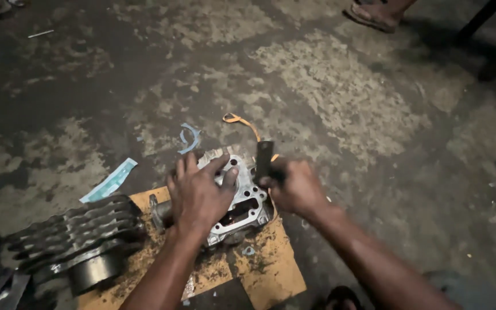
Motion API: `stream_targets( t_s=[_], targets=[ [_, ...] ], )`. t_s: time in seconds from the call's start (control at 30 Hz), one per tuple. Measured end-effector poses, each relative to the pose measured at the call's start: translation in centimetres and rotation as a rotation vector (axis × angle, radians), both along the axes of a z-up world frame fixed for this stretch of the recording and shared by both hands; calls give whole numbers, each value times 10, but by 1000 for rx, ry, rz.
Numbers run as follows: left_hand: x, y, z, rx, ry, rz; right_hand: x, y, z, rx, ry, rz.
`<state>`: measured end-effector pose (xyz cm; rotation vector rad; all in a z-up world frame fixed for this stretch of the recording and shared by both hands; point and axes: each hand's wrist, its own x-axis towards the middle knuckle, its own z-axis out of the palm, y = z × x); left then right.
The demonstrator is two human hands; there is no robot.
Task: The person sits on the workshop floor and uses a flat file to file the gasket surface of a motorcycle engine cylinder head, steadying the part with the other hand. They reposition and turn the cylinder head repeatedly to file different edges of the surface.
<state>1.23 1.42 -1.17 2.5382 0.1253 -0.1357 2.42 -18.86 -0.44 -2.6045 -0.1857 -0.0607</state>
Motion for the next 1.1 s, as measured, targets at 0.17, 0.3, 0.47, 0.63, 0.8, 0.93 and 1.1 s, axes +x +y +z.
stream_targets(
  t_s=[0.17, 0.3, 0.47, 0.63, 0.8, 0.93, 1.1],
  targets=[
    [-5, 0, -7, 28, -33, 0, -3, 1, -9, -22, -181, 208],
    [-1, -1, -10, 68, -67, -25, -5, -7, 8, -177, -241, 421],
    [-4, -1, -10, 40, -100, 2, -5, 0, -2, 28, -279, 367],
    [0, 0, -7, 57, -112, -16, 5, -24, 11, -147, -372, 541],
    [0, -2, -10, 96, 42, -15, 31, -5, 12, 103, -89, 59],
    [-2, -2, -5, 83, 76, -15, 40, 20, 12, 170, 147, 21],
    [-1, -3, 4, 86, 49, 17, 48, 13, -4, -17, -113, 241]
  ],
)
